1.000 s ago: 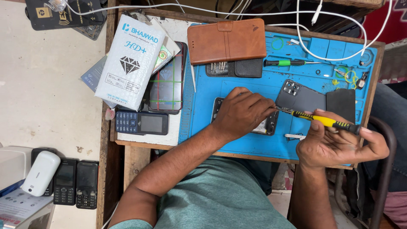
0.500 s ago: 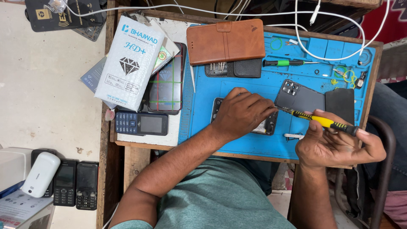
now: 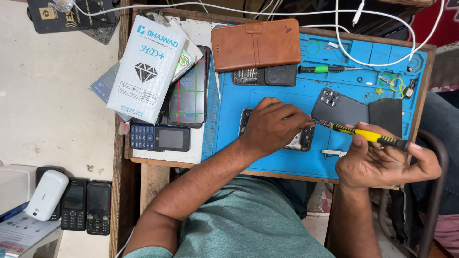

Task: The person works on a disassembled smartphone on a blue workbench, using a screwdriver to adjust internal components and connectors. The person repeatedly probes and manipulates parts near the battery and camera area while the phone remains open.

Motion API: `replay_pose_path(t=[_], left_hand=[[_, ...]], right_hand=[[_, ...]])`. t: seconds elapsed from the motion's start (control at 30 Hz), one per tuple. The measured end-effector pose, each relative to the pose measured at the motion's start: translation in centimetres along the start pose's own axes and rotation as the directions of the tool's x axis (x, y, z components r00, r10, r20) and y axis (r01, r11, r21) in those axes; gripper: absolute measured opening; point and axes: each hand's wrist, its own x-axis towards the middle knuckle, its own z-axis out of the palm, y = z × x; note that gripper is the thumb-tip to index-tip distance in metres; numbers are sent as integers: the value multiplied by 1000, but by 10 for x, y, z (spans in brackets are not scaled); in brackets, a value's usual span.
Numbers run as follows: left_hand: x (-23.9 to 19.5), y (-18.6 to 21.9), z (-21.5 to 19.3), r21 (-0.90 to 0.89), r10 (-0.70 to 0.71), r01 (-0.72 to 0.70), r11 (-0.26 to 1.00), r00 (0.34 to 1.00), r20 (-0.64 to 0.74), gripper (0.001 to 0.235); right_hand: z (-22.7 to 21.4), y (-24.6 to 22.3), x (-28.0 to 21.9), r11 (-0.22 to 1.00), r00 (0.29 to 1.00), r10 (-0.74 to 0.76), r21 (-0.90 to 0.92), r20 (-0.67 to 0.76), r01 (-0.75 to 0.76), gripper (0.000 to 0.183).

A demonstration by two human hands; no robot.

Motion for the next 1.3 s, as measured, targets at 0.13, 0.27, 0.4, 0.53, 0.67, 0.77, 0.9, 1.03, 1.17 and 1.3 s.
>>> replay_pose_path(t=[0.13, 0.27, 0.4, 0.53, 0.67, 0.77, 0.9, 1.03, 1.17, 1.3], left_hand=[[-1, 0, 1, -22, -5, 5, 1000, 1000, -10, 15], [0, 0, 1, -37, -11, 11, 999, 1000, -8, 13], [-1, -1, 2, -88, -32, 32, 996, 999, 0, 12], [-1, -2, 1, -140, -72, 74, 987, 997, 18, 12], [-1, -2, 4, -175, -113, 113, 978, 994, 10, 14], [-1, -4, 3, -190, -115, 119, 975, 993, 30, 15], [-2, -4, 4, -209, -110, 114, 971, 993, 32, 16], [-2, -5, 6, -212, -118, 123, 969, 992, 34, 16], [-3, -5, 6, -217, -128, 135, 967, 991, 46, 18], [-2, -6, 5, -208, -122, 130, 970, 991, 50, 20]], right_hand=[[0, 0, -1, 1000, 1000, 22, -3, -15, -22, 59], [-2, 2, 0, 1000, 1000, 27, -3, 1, -27, 58], [-3, 1, -2, 999, 1000, 31, -8, 0, -31, 59], [0, -1, -1, 998, 999, 43, 37, -8, -43, 60], [-2, -2, 0, 999, 998, 36, 20, -44, -35, 59], [-2, -2, -1, 999, 999, 47, -1, -25, -47, 58], [-1, -1, -4, 996, 996, 87, 5, -19, -87, 57], [-1, -1, -5, 995, 995, 101, 4, -17, -101, 58], [0, -1, -3, 997, 997, 73, -14, -15, -73, 57], [-3, 1, -1, 998, 999, 39, -47, -2, -39, 56]])
